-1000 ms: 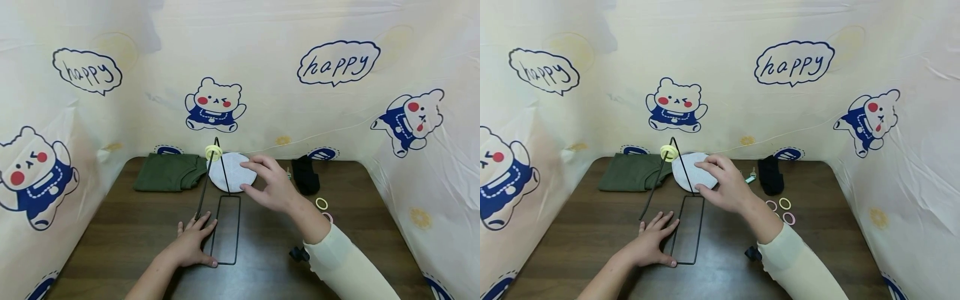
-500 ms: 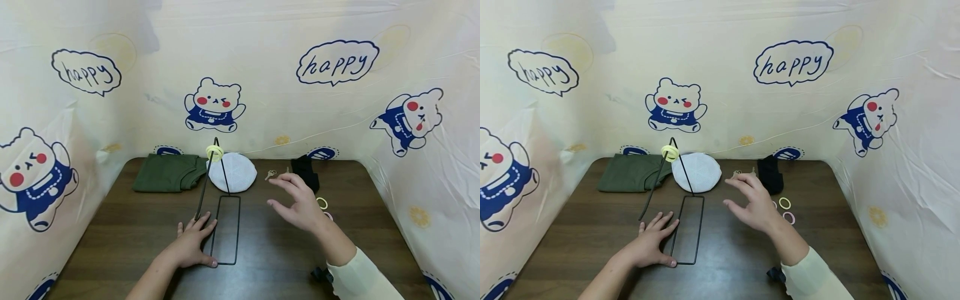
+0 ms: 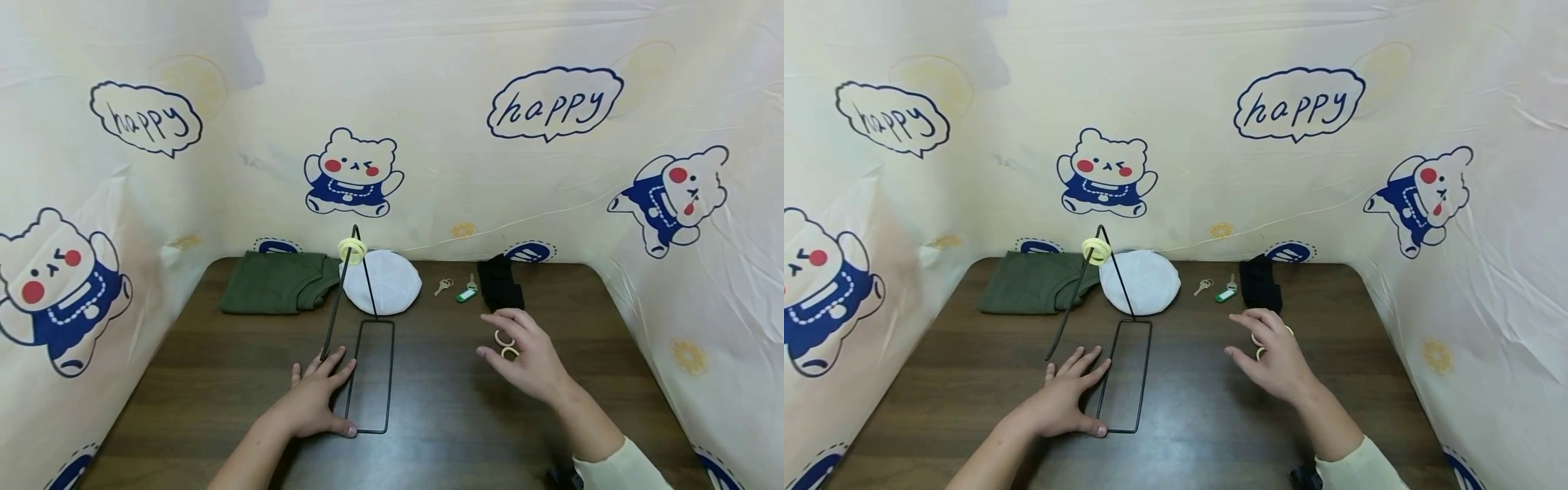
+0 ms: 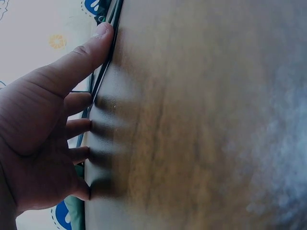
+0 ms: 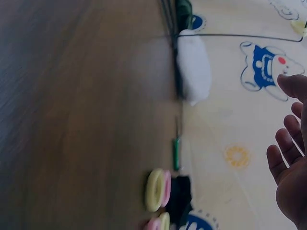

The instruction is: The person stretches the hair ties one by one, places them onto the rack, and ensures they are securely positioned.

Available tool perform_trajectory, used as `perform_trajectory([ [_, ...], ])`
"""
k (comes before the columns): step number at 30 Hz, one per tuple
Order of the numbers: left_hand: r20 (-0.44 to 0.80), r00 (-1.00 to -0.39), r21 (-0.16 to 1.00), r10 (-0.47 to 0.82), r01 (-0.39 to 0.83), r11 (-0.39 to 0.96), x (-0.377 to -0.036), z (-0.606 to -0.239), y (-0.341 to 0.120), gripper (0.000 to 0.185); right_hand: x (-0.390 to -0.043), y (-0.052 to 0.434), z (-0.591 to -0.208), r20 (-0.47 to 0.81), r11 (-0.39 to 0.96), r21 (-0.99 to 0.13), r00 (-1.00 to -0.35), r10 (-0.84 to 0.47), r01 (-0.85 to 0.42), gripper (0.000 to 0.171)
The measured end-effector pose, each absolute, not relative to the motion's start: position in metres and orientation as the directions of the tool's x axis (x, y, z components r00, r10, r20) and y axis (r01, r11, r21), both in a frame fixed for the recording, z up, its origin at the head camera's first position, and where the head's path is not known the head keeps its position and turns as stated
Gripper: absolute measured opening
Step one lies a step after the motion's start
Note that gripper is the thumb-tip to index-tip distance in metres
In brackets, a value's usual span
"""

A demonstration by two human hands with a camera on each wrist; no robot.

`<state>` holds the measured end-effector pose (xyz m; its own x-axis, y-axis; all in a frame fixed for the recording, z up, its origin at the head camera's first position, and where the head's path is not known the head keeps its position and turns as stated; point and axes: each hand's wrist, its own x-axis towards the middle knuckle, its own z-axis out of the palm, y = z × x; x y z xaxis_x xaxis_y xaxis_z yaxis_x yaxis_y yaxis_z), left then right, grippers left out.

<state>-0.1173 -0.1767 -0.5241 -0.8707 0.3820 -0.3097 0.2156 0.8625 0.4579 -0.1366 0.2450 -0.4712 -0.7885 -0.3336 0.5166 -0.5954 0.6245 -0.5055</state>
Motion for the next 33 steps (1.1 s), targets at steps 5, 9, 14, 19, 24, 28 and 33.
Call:
perform_trajectory([
  [5, -0.304, -0.872, 0.455, 0.383, 0.220, 0.863, -0.117, -0.523, -0.175, 0.123, -0.133, 0.267, -0.484, 0.466, 0.679, -0.482, -0.818, -0.336, -0.553, 0.056],
  [9, -0.309, -0.871, 0.451, 0.381, 0.218, 0.865, -0.117, -0.522, -0.175, 0.123, -0.132, 0.283, -0.494, 0.417, 0.716, -0.473, -0.846, -0.332, -0.514, 0.056],
  [14, -0.311, -0.871, 0.459, 0.381, 0.214, 0.862, -0.116, -0.521, -0.175, 0.123, -0.133, 0.304, -0.507, 0.333, 0.773, -0.446, -0.885, -0.325, -0.451, 0.057],
  [19, -0.311, -0.871, 0.457, 0.380, 0.214, 0.863, -0.116, -0.521, -0.176, 0.123, -0.136, 0.323, -0.515, 0.230, 0.819, -0.441, -0.928, -0.292, -0.367, 0.059],
  [24, -0.324, -0.867, 0.461, 0.378, 0.204, 0.864, -0.117, -0.522, -0.175, 0.122, -0.139, 0.336, -0.521, 0.111, 0.854, -0.429, -0.956, -0.272, -0.293, 0.055],
  [28, -0.333, -0.865, 0.459, 0.377, 0.200, 0.866, -0.117, -0.522, -0.175, 0.122, -0.141, 0.341, -0.524, 0.065, 0.868, -0.417, -0.961, -0.268, -0.270, 0.048],
  [33, -0.329, -0.867, 0.458, 0.375, 0.201, 0.866, -0.116, -0.522, -0.175, 0.122, -0.144, 0.343, -0.524, 0.053, 0.877, -0.407, -0.965, -0.259, -0.257, 0.041],
])
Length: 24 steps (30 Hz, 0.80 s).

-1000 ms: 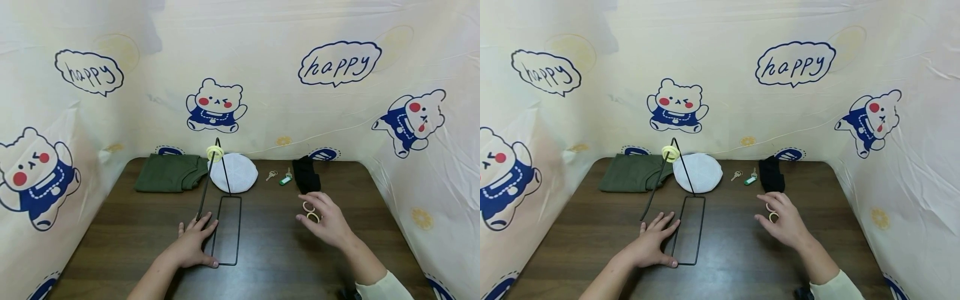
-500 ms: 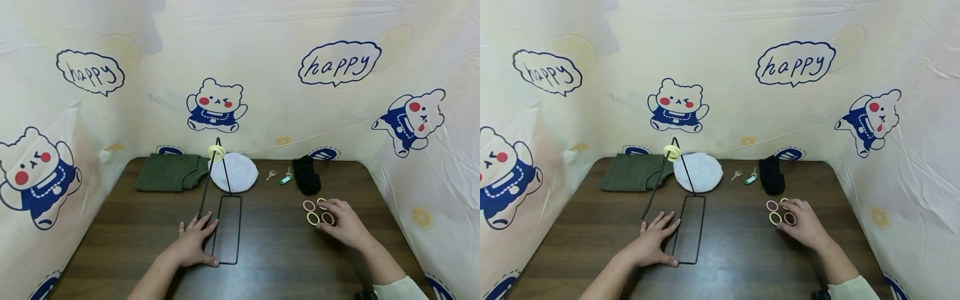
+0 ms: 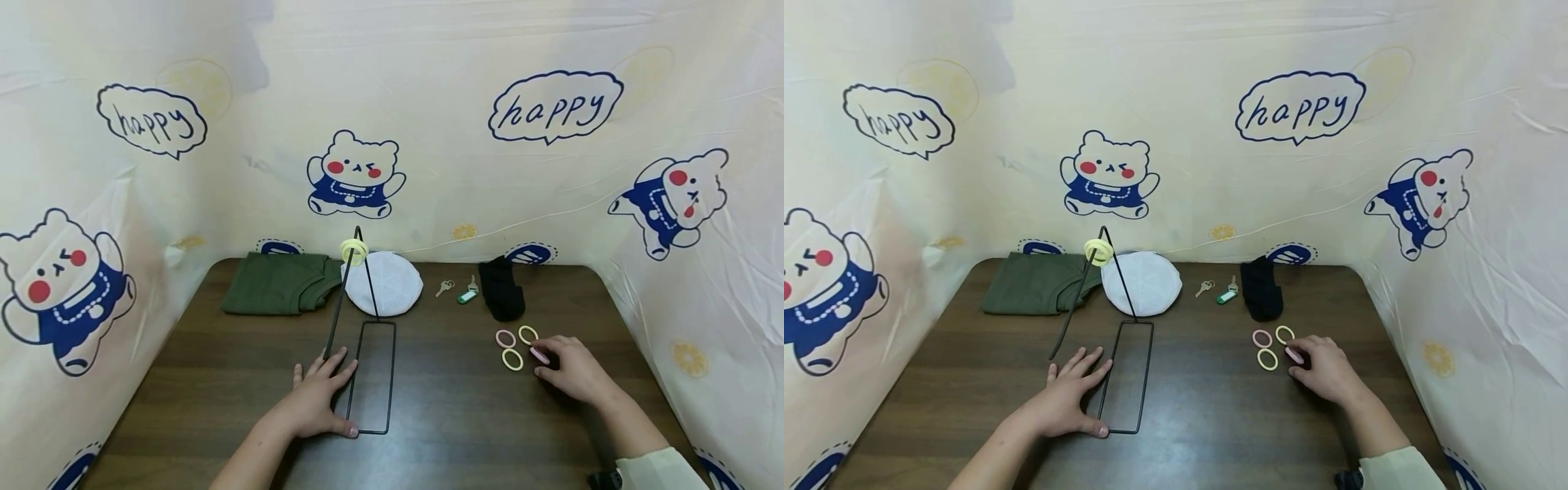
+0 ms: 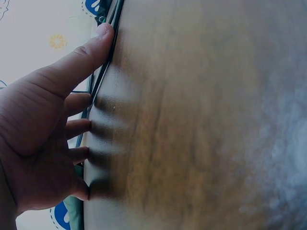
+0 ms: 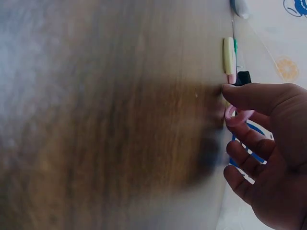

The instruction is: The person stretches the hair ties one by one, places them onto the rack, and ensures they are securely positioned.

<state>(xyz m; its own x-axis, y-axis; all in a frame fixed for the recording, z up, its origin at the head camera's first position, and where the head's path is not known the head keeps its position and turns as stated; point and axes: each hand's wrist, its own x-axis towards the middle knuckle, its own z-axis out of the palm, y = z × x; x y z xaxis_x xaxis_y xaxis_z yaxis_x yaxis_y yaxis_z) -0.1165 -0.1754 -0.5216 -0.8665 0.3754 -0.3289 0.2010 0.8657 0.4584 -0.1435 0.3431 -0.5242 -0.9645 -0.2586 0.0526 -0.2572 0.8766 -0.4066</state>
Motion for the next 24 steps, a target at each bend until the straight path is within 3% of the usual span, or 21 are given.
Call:
perform_trajectory([
  [16, -0.321, -0.868, 0.467, 0.378, 0.202, 0.861, -0.1160, -0.5189, -0.1747, 0.122, -0.1469, 0.3453, -0.5216, -0.014, 0.886, -0.411, -0.971, -0.240, -0.213, 0.040],
  [24, -0.313, -0.868, 0.471, 0.384, 0.209, 0.857, -0.1154, -0.5204, -0.1768, 0.122, -0.1476, 0.3459, -0.5246, 0.009, 0.891, -0.398, -0.972, -0.234, -0.218, 0.030],
])
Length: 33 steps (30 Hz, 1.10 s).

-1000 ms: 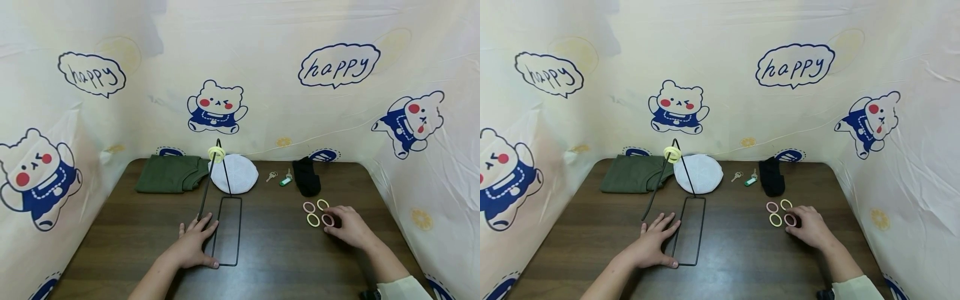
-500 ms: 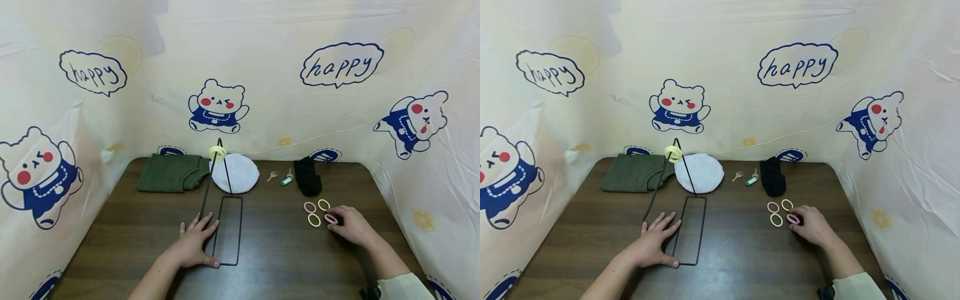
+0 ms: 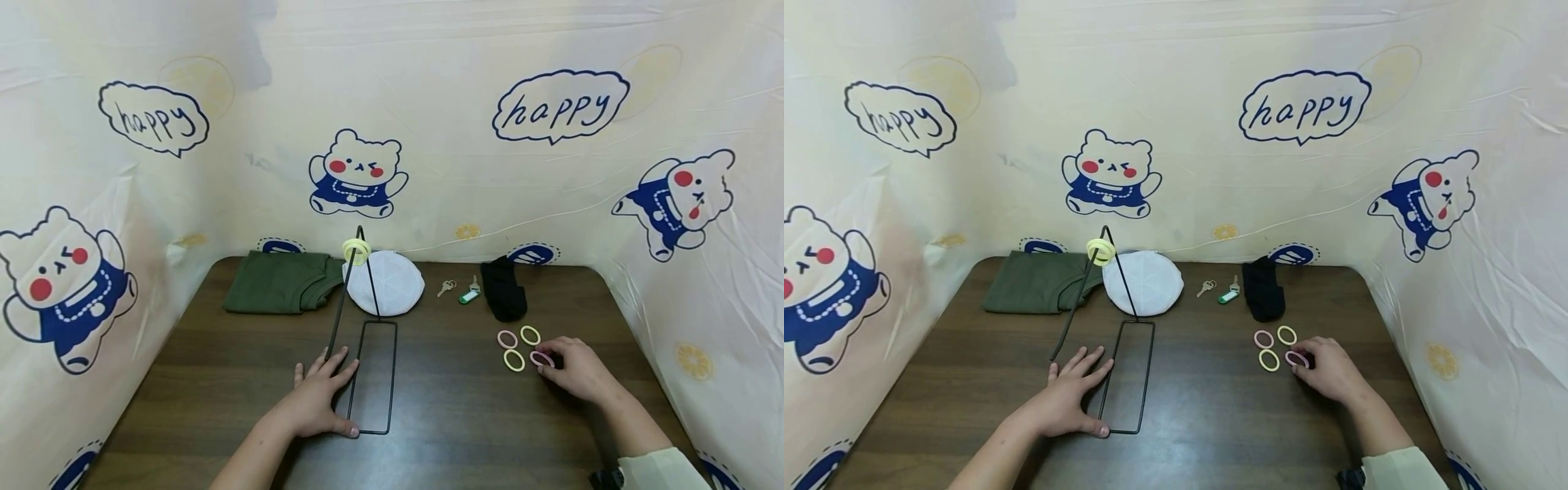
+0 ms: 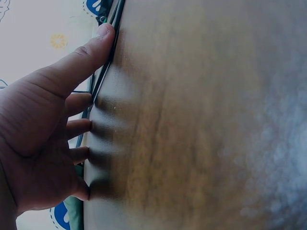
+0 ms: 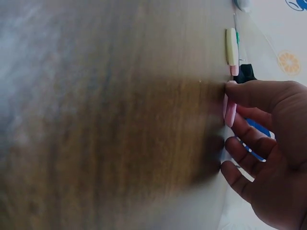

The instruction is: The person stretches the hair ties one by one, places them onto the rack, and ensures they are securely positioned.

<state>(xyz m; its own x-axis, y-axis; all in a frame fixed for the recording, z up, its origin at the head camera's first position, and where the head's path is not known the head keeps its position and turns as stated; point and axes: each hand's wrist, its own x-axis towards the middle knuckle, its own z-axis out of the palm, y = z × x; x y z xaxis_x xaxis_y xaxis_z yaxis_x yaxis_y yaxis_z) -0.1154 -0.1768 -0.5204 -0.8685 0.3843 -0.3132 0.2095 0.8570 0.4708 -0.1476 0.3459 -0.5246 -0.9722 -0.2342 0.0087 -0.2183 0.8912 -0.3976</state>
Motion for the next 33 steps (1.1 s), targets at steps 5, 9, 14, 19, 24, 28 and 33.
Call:
perform_trajectory([
  [5, -0.313, -0.871, 0.469, 0.379, 0.205, 0.859, -0.116, -0.521, -0.177, 0.122, -0.145, 0.344, -0.524, 0.050, 0.881, -0.411, -0.971, -0.234, -0.234, 0.027],
  [9, -0.317, -0.871, 0.471, 0.376, 0.200, 0.859, -0.116, -0.521, -0.176, 0.122, -0.142, 0.339, -0.521, 0.123, 0.863, -0.424, -0.961, -0.246, -0.275, 0.029],
  [14, -0.316, -0.870, 0.473, 0.377, 0.200, 0.858, -0.115, -0.520, -0.176, 0.122, -0.138, 0.329, -0.515, 0.221, 0.829, -0.442, -0.938, -0.269, -0.342, 0.024],
  [19, -0.300, -0.871, 0.477, 0.390, 0.217, 0.852, -0.115, -0.520, -0.176, 0.123, -0.135, 0.317, -0.504, 0.272, 0.791, -0.468, -0.916, -0.294, -0.393, 0.024],
  [24, -0.289, -0.870, 0.478, 0.400, 0.231, 0.848, -0.115, -0.520, -0.177, 0.123, -0.134, 0.302, -0.490, 0.340, 0.724, -0.506, -0.880, -0.333, -0.470, 0.031],
  [28, -0.296, -0.869, 0.471, 0.395, 0.227, 0.852, -0.117, -0.521, -0.177, 0.123, -0.132, 0.290, -0.477, 0.374, 0.670, -0.532, -0.854, -0.362, -0.517, 0.037],
  [33, -0.307, -0.869, 0.468, 0.389, 0.218, 0.856, -0.117, -0.521, -0.177, 0.122, -0.129, 0.272, -0.462, 0.428, 0.616, -0.531, -0.812, -0.397, -0.581, 0.038],
])
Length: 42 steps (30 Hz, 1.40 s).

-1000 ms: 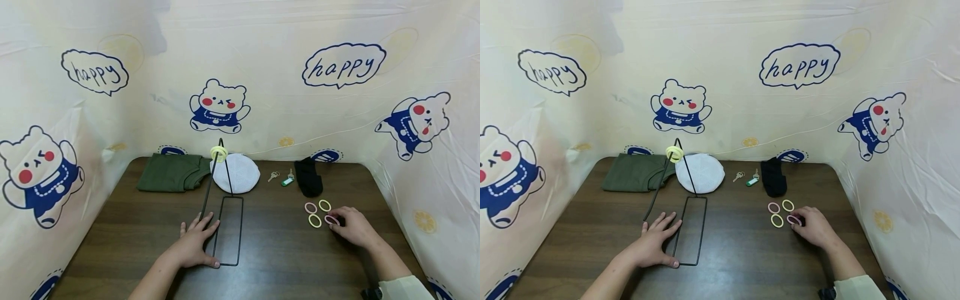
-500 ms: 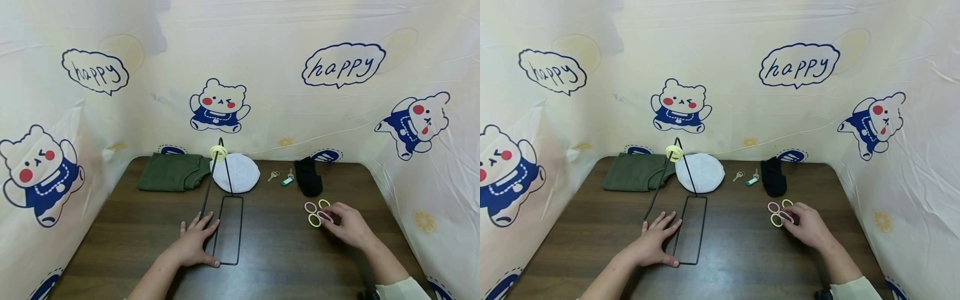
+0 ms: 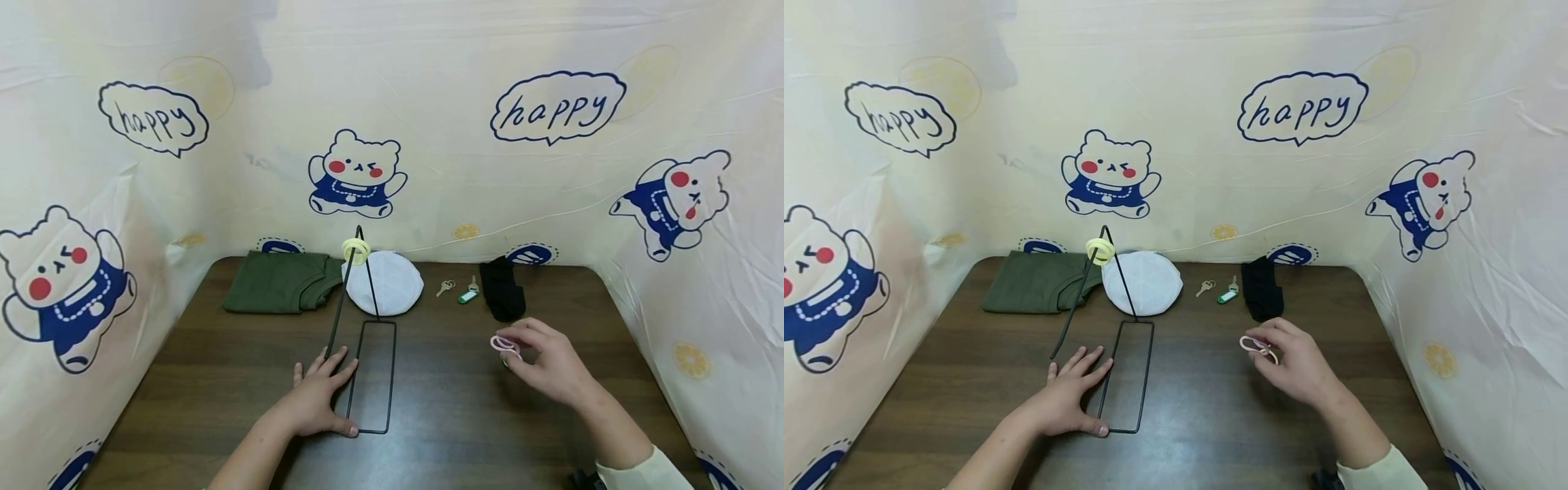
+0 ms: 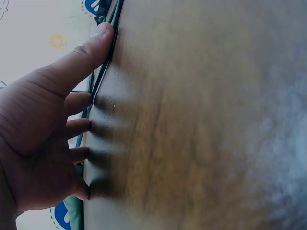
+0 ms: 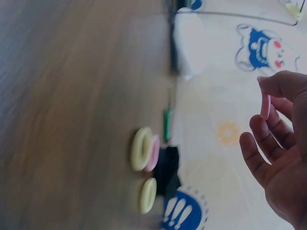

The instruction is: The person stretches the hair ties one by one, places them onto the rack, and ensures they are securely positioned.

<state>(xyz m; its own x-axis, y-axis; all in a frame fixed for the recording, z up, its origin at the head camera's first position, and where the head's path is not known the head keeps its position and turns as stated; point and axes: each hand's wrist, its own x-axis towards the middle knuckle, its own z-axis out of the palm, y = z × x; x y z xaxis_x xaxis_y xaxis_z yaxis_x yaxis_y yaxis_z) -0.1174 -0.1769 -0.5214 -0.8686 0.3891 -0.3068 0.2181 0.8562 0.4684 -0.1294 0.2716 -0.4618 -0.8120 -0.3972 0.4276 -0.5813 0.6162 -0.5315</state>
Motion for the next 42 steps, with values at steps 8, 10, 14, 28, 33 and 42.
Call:
perform_trajectory([
  [8, -0.302, -0.871, 0.475, 0.387, 0.215, 0.853, -0.117, -0.523, -0.177, 0.122, -0.122, 0.231, -0.439, 0.526, 0.527, -0.493, -0.720, -0.454, -0.692, 0.036],
  [10, -0.303, -0.871, 0.474, 0.388, 0.216, 0.854, -0.117, -0.524, -0.177, 0.123, -0.121, 0.220, -0.434, 0.574, 0.482, -0.473, -0.673, -0.467, -0.738, 0.036],
  [14, -0.304, -0.871, 0.474, 0.386, 0.213, 0.854, -0.117, -0.524, -0.177, 0.123, -0.120, 0.198, -0.422, 0.644, 0.388, -0.443, -0.588, -0.489, -0.808, 0.036],
  [28, -0.313, -0.870, 0.459, 0.380, 0.212, 0.863, -0.117, -0.521, -0.176, 0.123, -0.110, 0.132, -0.382, 0.767, 0.164, -0.335, -0.369, -0.524, -0.928, 0.031],
  [33, -0.309, -0.873, 0.457, 0.378, 0.212, 0.864, -0.117, -0.521, -0.175, 0.123, -0.106, 0.110, -0.366, 0.788, 0.117, -0.276, -0.294, -0.541, -0.954, 0.033],
  [42, -0.265, -0.881, 0.505, 0.392, 0.220, 0.835, -0.115, -0.523, -0.178, 0.119, -0.101, 0.081, -0.342, 0.827, 0.032, -0.184, -0.172, -0.536, -0.982, 0.031],
])
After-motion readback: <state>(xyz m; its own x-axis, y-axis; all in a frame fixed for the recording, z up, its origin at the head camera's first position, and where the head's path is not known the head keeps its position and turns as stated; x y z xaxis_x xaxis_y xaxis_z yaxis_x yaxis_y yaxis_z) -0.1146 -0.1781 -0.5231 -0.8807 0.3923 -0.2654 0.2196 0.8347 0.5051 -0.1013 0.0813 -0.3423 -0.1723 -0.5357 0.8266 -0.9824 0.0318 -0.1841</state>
